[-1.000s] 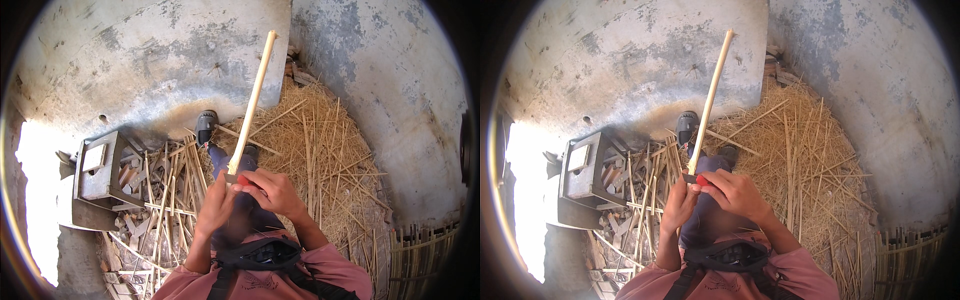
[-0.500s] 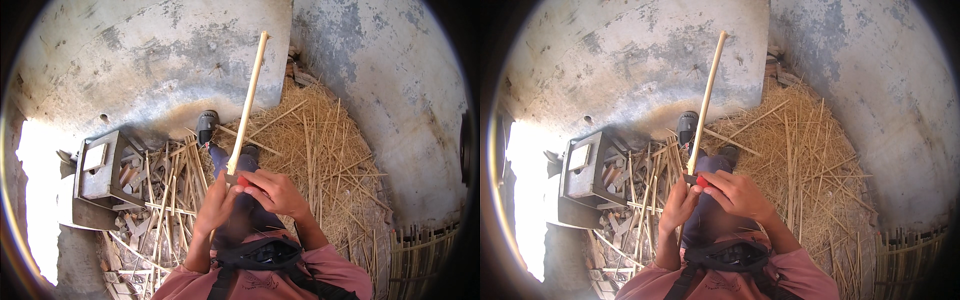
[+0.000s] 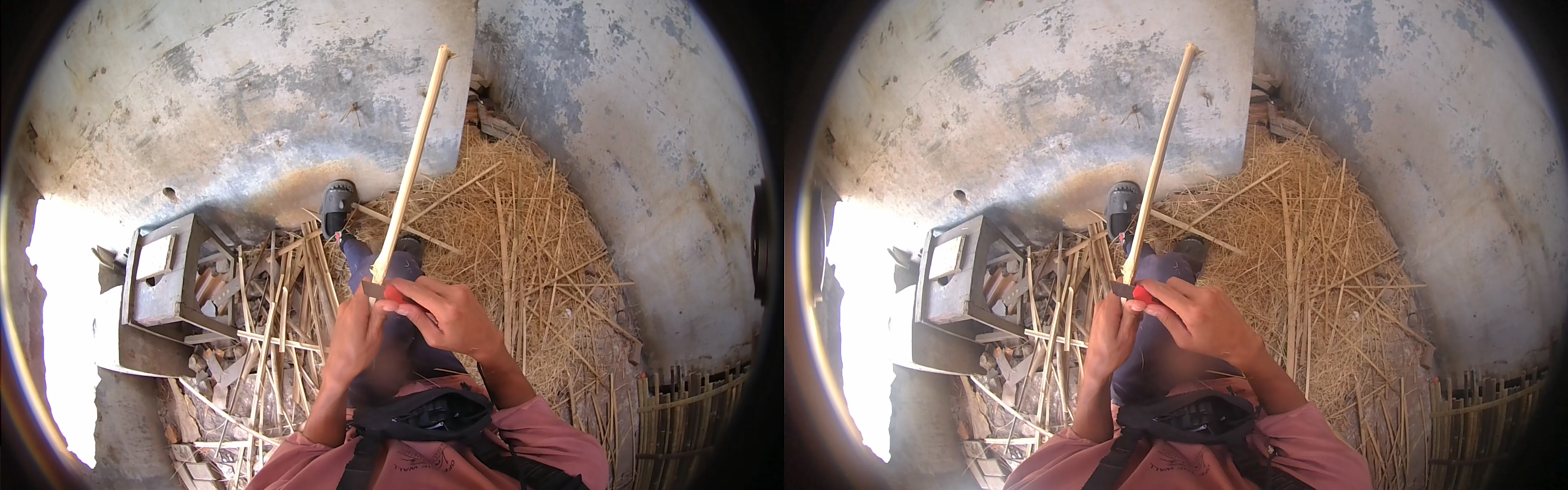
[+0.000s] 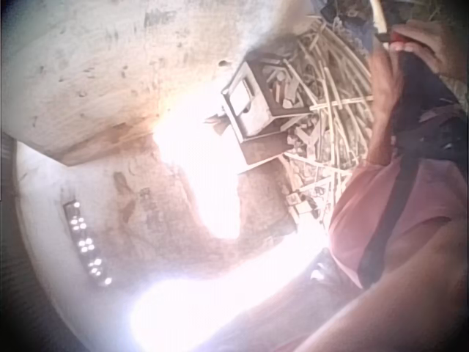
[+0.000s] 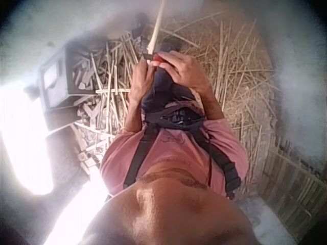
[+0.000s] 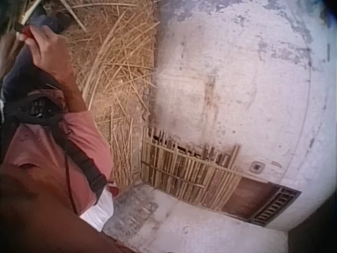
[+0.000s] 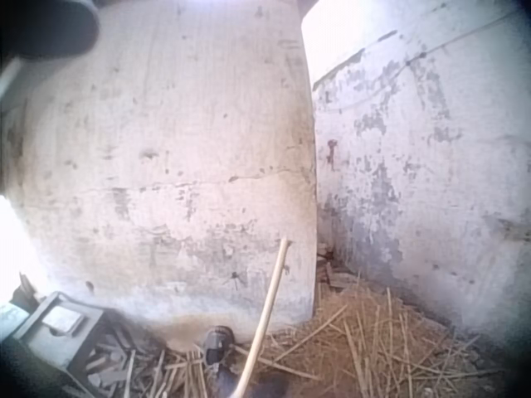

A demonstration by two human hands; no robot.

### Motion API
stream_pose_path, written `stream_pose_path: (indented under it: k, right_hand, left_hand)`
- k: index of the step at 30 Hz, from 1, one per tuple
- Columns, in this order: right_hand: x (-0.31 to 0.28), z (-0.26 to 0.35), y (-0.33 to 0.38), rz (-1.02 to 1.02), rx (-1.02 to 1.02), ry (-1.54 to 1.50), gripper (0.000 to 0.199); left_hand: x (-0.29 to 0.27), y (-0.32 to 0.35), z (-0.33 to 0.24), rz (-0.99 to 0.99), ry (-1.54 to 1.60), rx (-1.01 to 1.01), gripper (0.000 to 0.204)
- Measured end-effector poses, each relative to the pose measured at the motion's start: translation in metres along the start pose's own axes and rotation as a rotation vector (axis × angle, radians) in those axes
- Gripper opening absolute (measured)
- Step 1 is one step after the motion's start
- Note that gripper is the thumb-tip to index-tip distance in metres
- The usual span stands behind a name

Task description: The person uses a small red knife to shave a thin layer from the side of a bamboo pole while sitting in a room with wood shavings on the floor.

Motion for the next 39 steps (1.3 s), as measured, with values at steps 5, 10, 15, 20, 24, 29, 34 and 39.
stream_pose_path:
  k: [5,10,15,20,24,29,34,39]
  right_hand:
    - [0.002,0.0,0.001,-0.049,0.005,0.015,0.034]
    - [0.005,0.0,0.0,-0.077,0.058,0.055,0.034]
    - [0.013,0.0,0.002,-0.183,0.053,0.132,0.036]
    - [0.02,-0.005,0.003,-0.194,0.038,0.038,0.035]
    - [0.026,-0.007,0.002,-0.266,0.048,-0.079,0.034]
    - [0.027,0.004,0.004,-0.294,0.062,-0.148,0.034]
    - [0.028,-0.005,0.002,-0.287,0.03,-0.123,0.034]
    - [0.028,-0.002,0.001,-0.327,0.042,-0.12,0.034]
  left_hand:
    - [0.001,-0.002,0.0,-0.016,-0.021,-0.052,0.036]
    - [0.001,-0.005,-0.002,-0.083,-0.09,-0.061,0.049]
    - [-0.001,-0.008,-0.005,-0.087,-0.081,-0.067,0.051]
    - [-0.004,-0.006,-0.01,-0.122,-0.088,-0.039,0.051]
    - [0.0,-0.007,0.0,-0.104,-0.047,-0.087,0.049]
    - [0.001,-0.002,-0.004,-0.13,0.006,-0.091,0.047]
    - [-0.003,-0.004,-0.005,-0.131,-0.014,-0.135,0.044]
    - [0.0,-0.003,0.008,-0.13,-0.046,-0.223,0.041]
Point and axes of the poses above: each hand's wrist, its own y-axis away from the middle knuckle, its own x-axis out of the palm, z = x × y, the point moved 5 cm from there along -y, towards the middle knuckle, and after that the axes turned 14 degrees about z, right-handed, at the moved point
